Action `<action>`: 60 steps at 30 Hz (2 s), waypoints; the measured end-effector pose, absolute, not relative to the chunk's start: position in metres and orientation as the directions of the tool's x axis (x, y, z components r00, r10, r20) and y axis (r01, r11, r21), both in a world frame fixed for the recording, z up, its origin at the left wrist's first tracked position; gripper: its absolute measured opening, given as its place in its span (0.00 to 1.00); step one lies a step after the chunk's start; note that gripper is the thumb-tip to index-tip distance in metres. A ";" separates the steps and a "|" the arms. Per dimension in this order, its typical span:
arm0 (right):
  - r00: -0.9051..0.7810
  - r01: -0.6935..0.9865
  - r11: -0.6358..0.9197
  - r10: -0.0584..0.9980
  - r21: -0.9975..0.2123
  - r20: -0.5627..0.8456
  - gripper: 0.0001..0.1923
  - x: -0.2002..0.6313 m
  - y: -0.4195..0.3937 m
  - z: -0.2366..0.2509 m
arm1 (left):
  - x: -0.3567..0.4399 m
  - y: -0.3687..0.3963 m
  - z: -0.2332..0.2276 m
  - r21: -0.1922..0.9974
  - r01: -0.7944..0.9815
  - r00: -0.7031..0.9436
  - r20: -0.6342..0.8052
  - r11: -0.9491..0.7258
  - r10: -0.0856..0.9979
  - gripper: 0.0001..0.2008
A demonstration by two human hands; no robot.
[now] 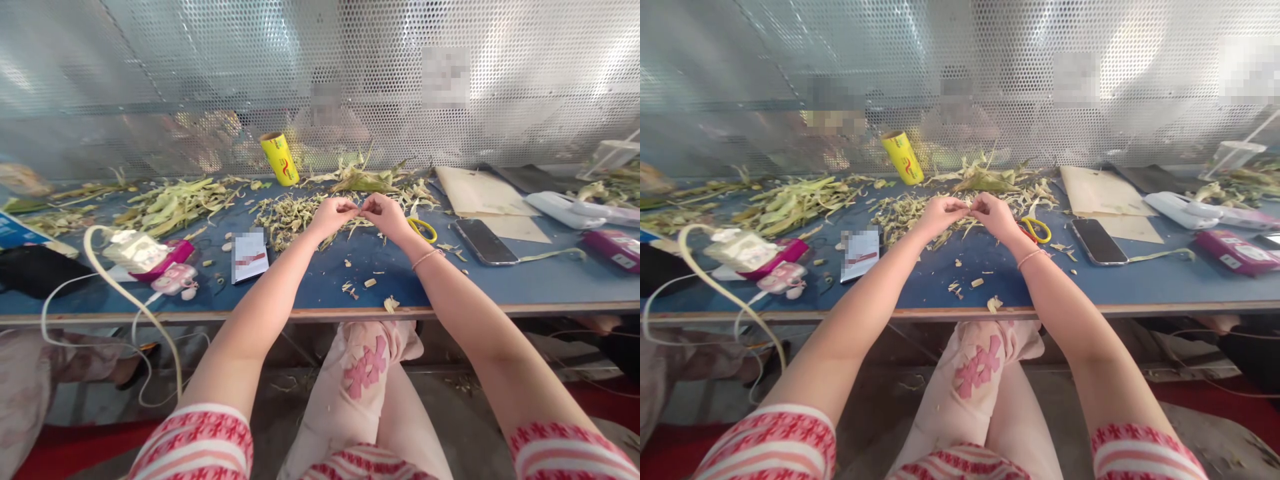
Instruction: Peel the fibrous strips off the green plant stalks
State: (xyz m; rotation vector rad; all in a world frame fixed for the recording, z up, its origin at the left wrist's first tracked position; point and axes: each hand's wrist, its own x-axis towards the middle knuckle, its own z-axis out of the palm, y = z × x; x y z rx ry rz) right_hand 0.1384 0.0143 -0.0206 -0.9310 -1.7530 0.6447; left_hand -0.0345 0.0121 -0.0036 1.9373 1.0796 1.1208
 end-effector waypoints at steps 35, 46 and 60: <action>-0.148 0.015 0.402 0.906 -0.916 0.395 0.17 0.138 0.019 -0.025 | -0.028 0.011 -0.007 0.962 0.066 0.263 0.238 -0.264 0.935 0.06; -0.110 0.011 0.374 0.922 -0.927 0.371 0.16 0.135 0.016 -0.022 | -0.029 0.011 -0.005 0.916 0.138 0.213 0.344 -0.377 0.915 0.04; -0.106 0.087 0.443 0.895 -0.892 0.434 0.17 0.138 0.021 -0.024 | -0.025 0.010 -0.007 0.980 -0.029 0.201 0.198 -0.197 0.959 0.03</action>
